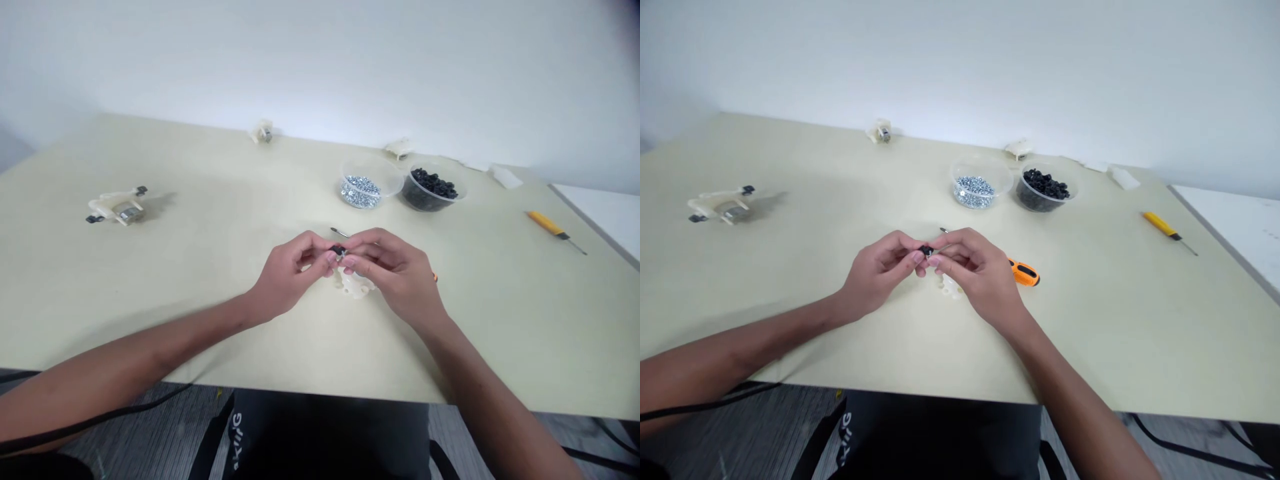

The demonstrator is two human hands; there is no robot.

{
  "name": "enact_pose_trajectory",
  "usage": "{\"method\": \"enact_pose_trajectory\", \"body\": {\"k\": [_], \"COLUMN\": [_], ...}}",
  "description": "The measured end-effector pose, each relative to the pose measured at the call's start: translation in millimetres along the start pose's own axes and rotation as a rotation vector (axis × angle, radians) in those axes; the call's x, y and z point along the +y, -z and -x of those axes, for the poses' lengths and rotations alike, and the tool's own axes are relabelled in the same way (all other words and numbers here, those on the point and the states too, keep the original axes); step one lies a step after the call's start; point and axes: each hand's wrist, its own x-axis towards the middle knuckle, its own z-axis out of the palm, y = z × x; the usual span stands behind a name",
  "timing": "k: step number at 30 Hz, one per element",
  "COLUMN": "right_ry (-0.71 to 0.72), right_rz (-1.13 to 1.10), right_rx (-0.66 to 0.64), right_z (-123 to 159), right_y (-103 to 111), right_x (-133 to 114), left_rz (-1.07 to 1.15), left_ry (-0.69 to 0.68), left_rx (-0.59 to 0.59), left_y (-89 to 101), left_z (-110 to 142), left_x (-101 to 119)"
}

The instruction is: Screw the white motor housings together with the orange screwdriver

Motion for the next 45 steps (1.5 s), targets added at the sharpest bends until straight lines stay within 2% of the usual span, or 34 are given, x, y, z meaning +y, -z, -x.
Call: {"method": "enact_pose_trajectory", "body": {"k": [4,7,12,18,24,32,38,42,45], "right_ry": [-0.016,-0.005,0.013,0.039,0.042,0.086,0.122,0.107,0.101], "right_rz": [0.0,-0.016,-0.001,-0.019,-0.015,-0.058,-0.053,-0.056,-0.052], "right_rx": [0.006,-0.009,-0.014,0.01,0.038,-0.001,-0.033,-0.018,0.0], "right_z": [0.3,-0.1,-0.8,2.0,3.9,5.1,5.8,4.8,5.1], "right_y": [0.7,-0.1,-3.2,-5.0,-5.2,-4.4,-4.9,-5.2,-4.6], "right_x": [2.3,5.7,8.6,8.2,8.8,6.7,2.5,1.4,0.9], "left_rz": [-0.208,-0.211,-0.194,-0.192,-0.143,-0.03,0.152,0.185,0.187], "left_ry": [-0.127,-0.189,-0.212,-0.295,-0.22,-0.254,-0.18,-0.072,-0.056], "left_rx": [0.094,0.122,0.112,0.038,0.052,0.113,0.056,0.027,0.006], "left_y": [0.6,-0.1,-1.0,3.4,2.6,0.4,0.3,-0.4,0.3], "left_z": [-0.4,-0.5,1.1,0.7,-1.2,-0.3,1.7,3.7,4.1], "left_x": [1.3,1.3,-0.5,-0.3,2.8,4.7,6.6,7.9,8.4]}}
